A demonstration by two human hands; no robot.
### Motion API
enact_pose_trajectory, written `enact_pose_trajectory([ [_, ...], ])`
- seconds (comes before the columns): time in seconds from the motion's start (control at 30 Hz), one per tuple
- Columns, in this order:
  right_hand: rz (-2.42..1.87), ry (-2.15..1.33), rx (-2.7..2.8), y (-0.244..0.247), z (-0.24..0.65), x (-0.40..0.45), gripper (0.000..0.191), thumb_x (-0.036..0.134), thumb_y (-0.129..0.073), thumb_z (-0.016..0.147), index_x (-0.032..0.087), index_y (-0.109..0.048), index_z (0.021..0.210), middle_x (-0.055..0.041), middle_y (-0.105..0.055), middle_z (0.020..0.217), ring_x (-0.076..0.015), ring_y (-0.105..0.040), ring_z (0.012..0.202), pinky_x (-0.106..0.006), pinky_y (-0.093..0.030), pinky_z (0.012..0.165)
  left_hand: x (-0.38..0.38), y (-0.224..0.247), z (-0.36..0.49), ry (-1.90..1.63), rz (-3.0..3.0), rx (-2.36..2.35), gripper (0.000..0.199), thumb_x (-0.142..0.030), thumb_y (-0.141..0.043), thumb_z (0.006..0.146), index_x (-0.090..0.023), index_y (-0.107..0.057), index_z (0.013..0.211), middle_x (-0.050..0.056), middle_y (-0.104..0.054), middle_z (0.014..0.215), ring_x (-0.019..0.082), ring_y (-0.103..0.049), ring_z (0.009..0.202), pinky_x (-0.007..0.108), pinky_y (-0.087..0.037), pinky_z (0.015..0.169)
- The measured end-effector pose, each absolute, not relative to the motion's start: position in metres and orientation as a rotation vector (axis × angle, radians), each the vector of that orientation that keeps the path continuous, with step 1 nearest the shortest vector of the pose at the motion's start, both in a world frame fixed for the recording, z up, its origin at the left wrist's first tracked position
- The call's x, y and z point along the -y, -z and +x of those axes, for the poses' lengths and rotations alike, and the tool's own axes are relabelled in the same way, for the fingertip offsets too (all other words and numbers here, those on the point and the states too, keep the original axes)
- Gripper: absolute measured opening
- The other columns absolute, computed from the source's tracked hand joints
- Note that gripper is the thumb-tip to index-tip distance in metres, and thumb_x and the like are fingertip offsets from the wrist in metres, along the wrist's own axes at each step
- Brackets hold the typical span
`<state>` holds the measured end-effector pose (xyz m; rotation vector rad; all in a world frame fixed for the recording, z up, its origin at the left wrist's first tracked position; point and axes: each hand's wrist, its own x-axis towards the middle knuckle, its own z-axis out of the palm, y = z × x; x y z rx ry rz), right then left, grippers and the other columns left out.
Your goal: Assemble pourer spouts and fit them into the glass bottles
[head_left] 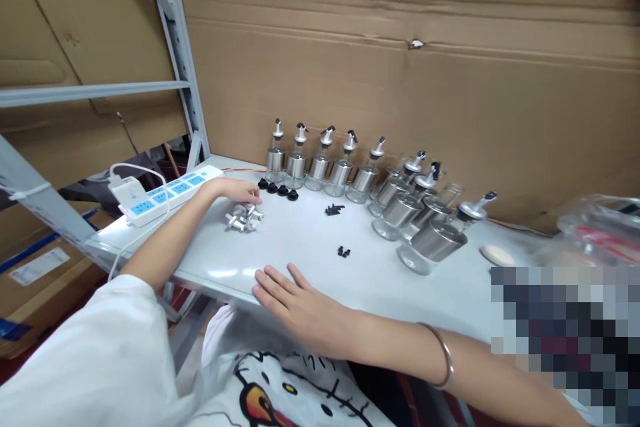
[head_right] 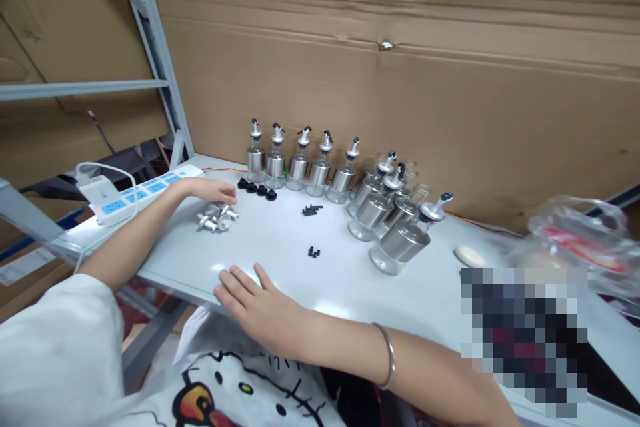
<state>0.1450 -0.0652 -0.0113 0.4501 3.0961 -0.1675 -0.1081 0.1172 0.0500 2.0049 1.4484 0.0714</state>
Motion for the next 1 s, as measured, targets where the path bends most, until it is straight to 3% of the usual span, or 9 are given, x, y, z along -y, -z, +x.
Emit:
enact_pose_trajectory([
  [0.23, 0.468, 0.096, -3.130, 0.010, 0.144, 0.066, 0.058, 0.005, -0.029, 0.091, 0.004, -0.019, 0.148, -0.0202, -0.017, 0.156, -0.0305, -0.010, 0.146, -0.057, -0.022, 0.114, -0.114, -0.054, -0.118, -0.010, 2.020, -1.232, 0.044, -0.047, -0.072, 0.061, -0.018, -0.068, 0.095, 0.002, -0.070, 0.089, 0.015, -0.058, 0.077, 0.020, -0.040, 0.068],
  [0.43, 0.474, 0.073, -3.140, 0.012, 0.144, 0.067, 0.059, 0.005, -0.035, 0.090, 0.005, -0.020, 0.147, -0.0202, -0.018, 0.156, -0.0299, -0.011, 0.146, -0.058, -0.025, 0.113, -0.119, -0.057, -0.127, 0.141, 2.124, -1.136, 0.054, -0.049, -0.067, 0.070, -0.016, -0.062, 0.113, 0.007, -0.067, 0.114, 0.019, -0.059, 0.101, 0.022, -0.043, 0.083],
  [0.77, 0.470, 0.048, -3.148, 0.007, 0.145, 0.067, 0.056, 0.004, -0.029, 0.090, 0.002, -0.023, 0.146, -0.0207, -0.020, 0.155, -0.0323, -0.017, 0.144, -0.058, -0.027, 0.112, -0.128, -0.047, -0.133, 0.050, 2.107, -1.127, 0.048, -0.049, -0.071, 0.067, -0.015, -0.068, 0.100, 0.005, -0.072, 0.095, 0.019, -0.063, 0.088, 0.025, -0.045, 0.079],
  [1.0, 0.472, 0.055, -3.160, 0.009, 0.145, 0.067, 0.058, 0.004, -0.032, 0.089, 0.002, -0.023, 0.145, -0.0210, -0.022, 0.155, -0.0325, -0.018, 0.144, -0.058, -0.027, 0.112, -0.122, -0.054, -0.118, -0.410, 2.098, -1.248, 0.052, -0.052, -0.074, 0.062, -0.013, -0.067, 0.096, 0.006, -0.071, 0.091, 0.020, -0.064, 0.086, 0.032, -0.049, 0.082],
])
